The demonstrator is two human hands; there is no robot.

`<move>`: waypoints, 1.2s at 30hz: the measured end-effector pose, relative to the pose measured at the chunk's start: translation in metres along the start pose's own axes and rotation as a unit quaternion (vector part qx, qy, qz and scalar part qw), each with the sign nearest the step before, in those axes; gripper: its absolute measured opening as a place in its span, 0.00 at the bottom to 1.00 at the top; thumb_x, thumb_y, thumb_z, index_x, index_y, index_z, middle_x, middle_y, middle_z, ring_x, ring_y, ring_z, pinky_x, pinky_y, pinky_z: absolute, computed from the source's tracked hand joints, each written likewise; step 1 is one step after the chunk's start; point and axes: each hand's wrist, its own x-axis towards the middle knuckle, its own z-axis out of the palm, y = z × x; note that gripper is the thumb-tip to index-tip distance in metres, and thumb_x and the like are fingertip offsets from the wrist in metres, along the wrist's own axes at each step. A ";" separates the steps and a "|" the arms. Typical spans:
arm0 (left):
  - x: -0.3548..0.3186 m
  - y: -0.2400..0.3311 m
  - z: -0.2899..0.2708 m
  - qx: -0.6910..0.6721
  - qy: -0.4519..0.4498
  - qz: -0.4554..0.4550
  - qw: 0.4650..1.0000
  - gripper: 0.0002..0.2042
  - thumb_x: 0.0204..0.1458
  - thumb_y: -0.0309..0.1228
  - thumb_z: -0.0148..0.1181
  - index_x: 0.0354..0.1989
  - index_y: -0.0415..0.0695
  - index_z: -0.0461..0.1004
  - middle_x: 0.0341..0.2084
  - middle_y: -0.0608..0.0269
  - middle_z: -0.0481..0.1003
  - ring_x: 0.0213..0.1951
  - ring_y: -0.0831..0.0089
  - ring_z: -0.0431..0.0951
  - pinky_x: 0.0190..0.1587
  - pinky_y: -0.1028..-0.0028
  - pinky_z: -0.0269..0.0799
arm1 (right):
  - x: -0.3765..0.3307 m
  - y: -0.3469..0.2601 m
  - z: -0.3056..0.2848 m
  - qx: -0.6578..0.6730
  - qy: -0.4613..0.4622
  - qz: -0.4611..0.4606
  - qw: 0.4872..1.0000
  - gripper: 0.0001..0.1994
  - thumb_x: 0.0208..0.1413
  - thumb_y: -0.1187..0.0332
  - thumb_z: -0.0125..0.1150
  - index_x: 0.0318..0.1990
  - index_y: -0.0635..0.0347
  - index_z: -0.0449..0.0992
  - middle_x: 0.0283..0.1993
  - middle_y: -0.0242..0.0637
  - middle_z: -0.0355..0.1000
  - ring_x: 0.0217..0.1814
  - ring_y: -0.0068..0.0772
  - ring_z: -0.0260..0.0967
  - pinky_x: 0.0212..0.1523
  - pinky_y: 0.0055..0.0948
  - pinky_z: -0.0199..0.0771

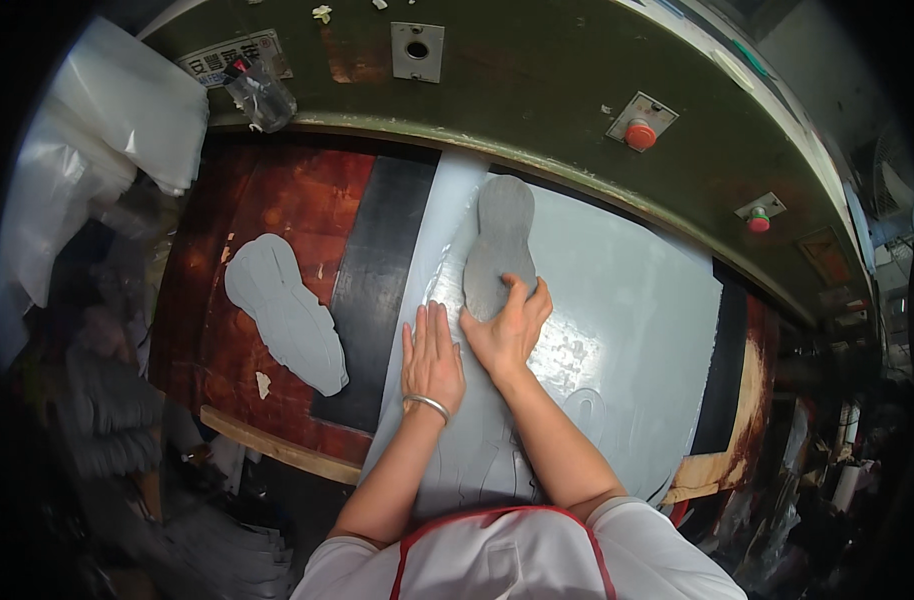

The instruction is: The person places a shoe insole template on a sheet of foam, presses a button to activate a cutting machine, removes the cut insole, and stacks it with others. The process is repeated multiple times with new sheets of foam.

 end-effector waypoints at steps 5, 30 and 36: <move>0.031 0.002 -0.003 -0.037 0.004 -0.001 0.999 0.31 0.55 0.26 0.49 0.67 0.34 0.47 0.65 0.46 0.56 0.68 0.54 0.51 0.69 0.54 0.39 | 0.034 0.023 -0.024 0.159 -0.043 -0.026 0.986 0.43 0.43 0.61 0.71 0.65 0.62 0.53 0.62 0.61 0.54 0.65 0.61 0.51 0.64 0.48 0.54; 0.099 -0.045 -0.044 0.040 0.087 -0.117 0.989 0.13 0.61 0.37 0.48 0.30 0.43 0.73 0.19 0.44 0.72 0.24 0.44 0.72 0.27 0.52 0.63 | 0.233 0.247 -0.191 -0.120 0.226 -0.002 0.967 0.44 0.59 0.51 0.53 0.68 0.72 0.34 0.71 0.66 0.34 0.74 0.63 0.30 0.71 0.51 0.33; 0.087 -0.048 -0.050 -0.027 0.100 -0.148 0.984 0.13 0.61 0.39 0.49 0.32 0.43 0.74 0.21 0.45 0.74 0.27 0.44 0.74 0.28 0.55 0.66 | 0.099 0.307 -0.218 0.059 0.157 0.318 0.933 0.25 0.51 0.63 0.67 0.53 0.70 0.70 0.32 0.40 0.74 0.34 0.29 0.71 0.40 0.28 0.73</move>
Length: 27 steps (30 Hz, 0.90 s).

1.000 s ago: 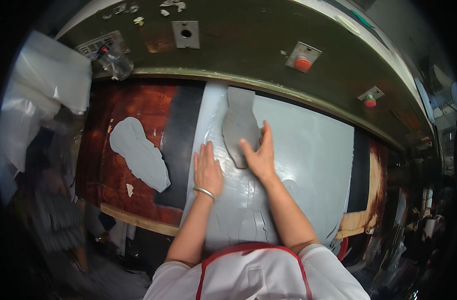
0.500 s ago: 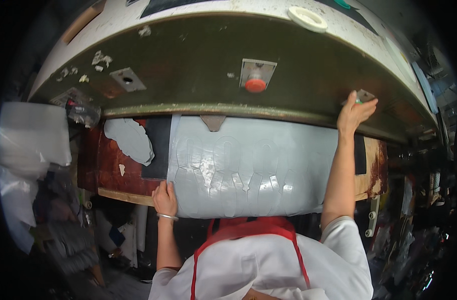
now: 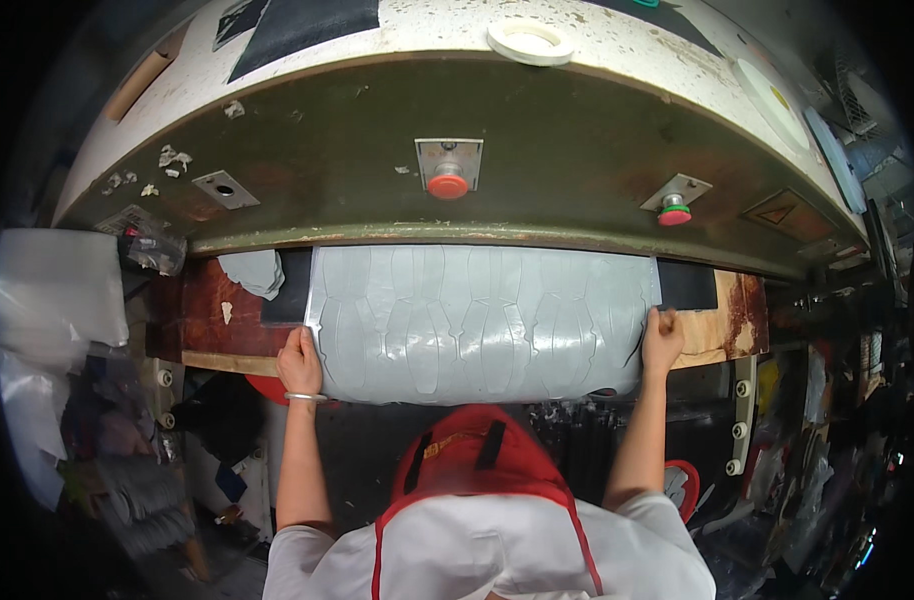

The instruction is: The person places a shoe insole template on a sheet of foam, presses a button to activate a cutting machine, removes the cut insole, and stacks it with others. The process is repeated multiple times with new sheets of foam.

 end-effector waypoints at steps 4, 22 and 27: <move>-0.004 -0.009 0.001 -0.002 -0.015 0.028 1.000 0.13 0.61 0.38 0.49 0.31 0.42 0.73 0.21 0.45 0.73 0.27 0.45 0.74 0.30 0.55 0.66 | -0.009 0.037 -0.017 -0.053 -0.017 -0.127 0.990 0.13 0.55 0.64 0.63 0.36 0.69 0.77 0.22 0.36 0.72 0.25 0.28 0.67 0.35 0.25 0.70; -0.161 -0.026 -0.085 0.085 -0.118 0.023 0.989 0.12 0.56 0.37 0.52 0.30 0.41 0.70 0.19 0.44 0.71 0.25 0.44 0.71 0.31 0.51 0.63 | -0.232 -0.160 0.119 -0.067 -0.301 -0.293 0.905 0.49 0.36 0.54 0.74 0.67 0.57 0.54 0.63 0.65 0.51 0.68 0.63 0.46 0.67 0.45 0.54; -0.219 -0.035 -0.110 0.066 -0.064 0.027 0.995 0.09 0.55 0.33 0.53 0.27 0.41 0.70 0.17 0.47 0.71 0.23 0.47 0.72 0.28 0.55 0.63 | -0.312 -0.177 0.125 -0.102 -0.291 -0.317 0.897 0.51 0.29 0.59 0.76 0.66 0.54 0.55 0.63 0.67 0.47 0.67 0.71 0.40 0.67 0.49 0.52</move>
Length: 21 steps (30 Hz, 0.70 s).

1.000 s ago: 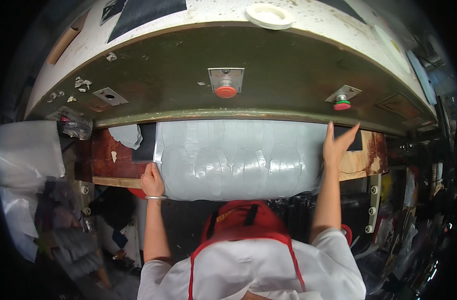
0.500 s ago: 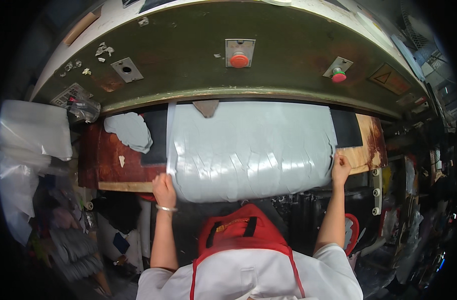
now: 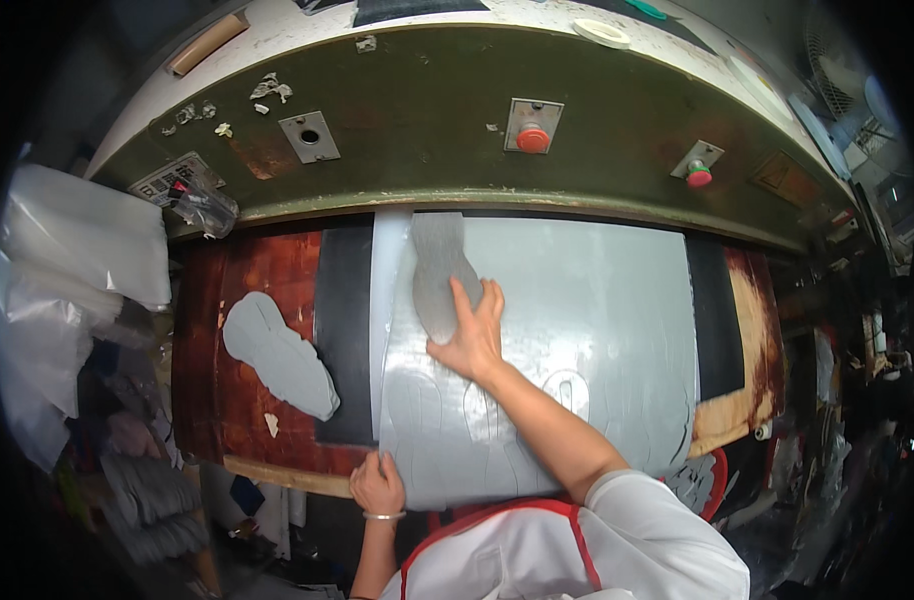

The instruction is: The person places a shoe insole template on a sheet of foam, presses a button to activate a cutting machine, removes the cut insole, and stacks it with others. The process is repeated multiple times with new sheets of foam.

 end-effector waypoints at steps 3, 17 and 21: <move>-0.024 -0.003 -0.010 -0.011 -0.001 -0.002 1.000 0.09 0.55 0.32 0.53 0.26 0.40 0.70 0.17 0.49 0.71 0.22 0.48 0.71 0.28 0.56 0.62 | -0.015 0.000 -0.022 0.102 -0.075 0.040 0.991 0.49 0.26 0.65 0.75 0.63 0.51 0.57 0.65 0.63 0.43 0.69 0.65 0.38 0.67 0.48 0.52; 0.000 0.042 -0.026 -0.077 0.068 0.146 0.984 0.19 0.47 0.22 0.58 0.50 0.35 0.69 0.42 0.47 0.71 0.42 0.51 0.71 0.47 0.60 0.66 | -0.161 0.285 -0.289 -0.013 0.307 0.297 0.904 0.38 0.27 0.66 0.73 0.53 0.61 0.65 0.48 0.48 0.69 0.51 0.44 0.68 0.53 0.37 0.67; 0.031 0.160 0.002 -0.137 -0.102 0.342 0.924 0.21 0.43 0.23 0.60 0.49 0.35 0.70 0.46 0.45 0.71 0.50 0.48 0.70 0.55 0.57 0.64 | -0.233 0.348 -0.308 -0.072 0.285 0.325 0.899 0.44 0.31 0.63 0.74 0.60 0.64 0.59 0.54 0.54 0.64 0.58 0.51 0.62 0.58 0.40 0.63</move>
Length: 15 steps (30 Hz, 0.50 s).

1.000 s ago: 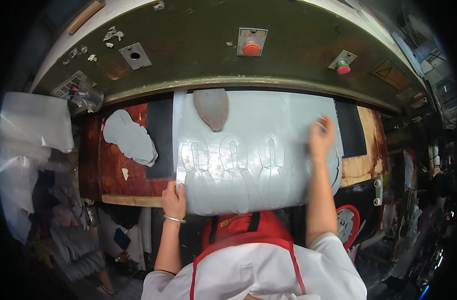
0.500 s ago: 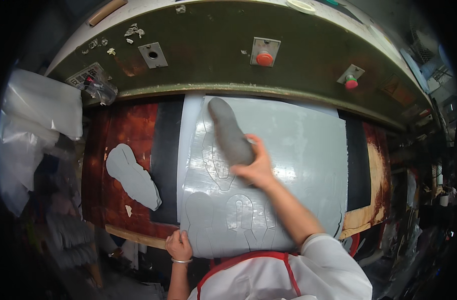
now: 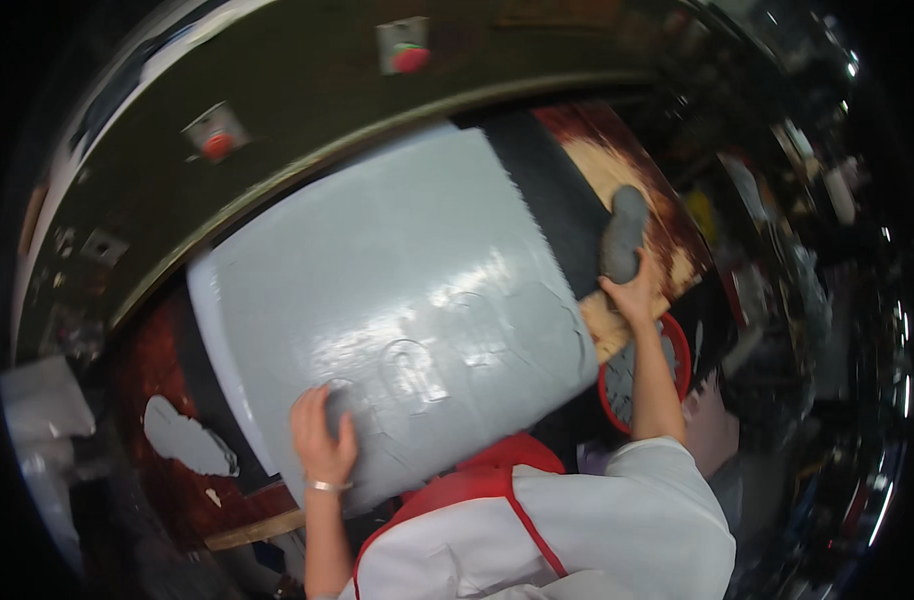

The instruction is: The person places a shoe insole template on a sheet of foam, presses a button to activate a cutting machine, removes the cut insole, and stacks it with others. The process is repeated multiple times with new sheets of foam.

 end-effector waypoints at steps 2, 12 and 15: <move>0.033 0.051 0.046 -0.055 -0.102 0.105 0.988 0.22 0.42 0.26 0.63 0.49 0.36 0.71 0.48 0.45 0.71 0.54 0.47 0.68 0.59 0.55 0.61 | -0.019 0.020 -0.001 0.013 0.000 0.011 1.000 0.45 0.34 0.61 0.75 0.63 0.59 0.57 0.58 0.57 0.59 0.62 0.57 0.55 0.63 0.44 0.56; 0.087 0.185 0.173 -0.064 -0.339 0.345 0.873 0.45 0.39 0.45 0.70 0.64 0.36 0.56 0.63 0.41 0.55 0.67 0.46 0.52 0.67 0.48 0.44 | -0.100 -0.017 -0.019 0.210 -0.206 -0.101 0.950 0.37 0.48 0.71 0.64 0.67 0.58 0.56 0.33 0.44 0.74 0.37 0.47 0.72 0.39 0.39 0.72; 0.079 0.188 0.182 -0.045 -0.361 0.357 0.860 0.50 0.36 0.49 0.71 0.66 0.36 0.51 0.65 0.40 0.50 0.68 0.44 0.48 0.67 0.46 0.42 | -0.088 -0.012 -0.006 0.411 -0.256 -0.049 0.873 0.37 0.48 0.79 0.61 0.68 0.58 0.55 0.31 0.38 0.74 0.30 0.31 0.71 0.33 0.31 0.71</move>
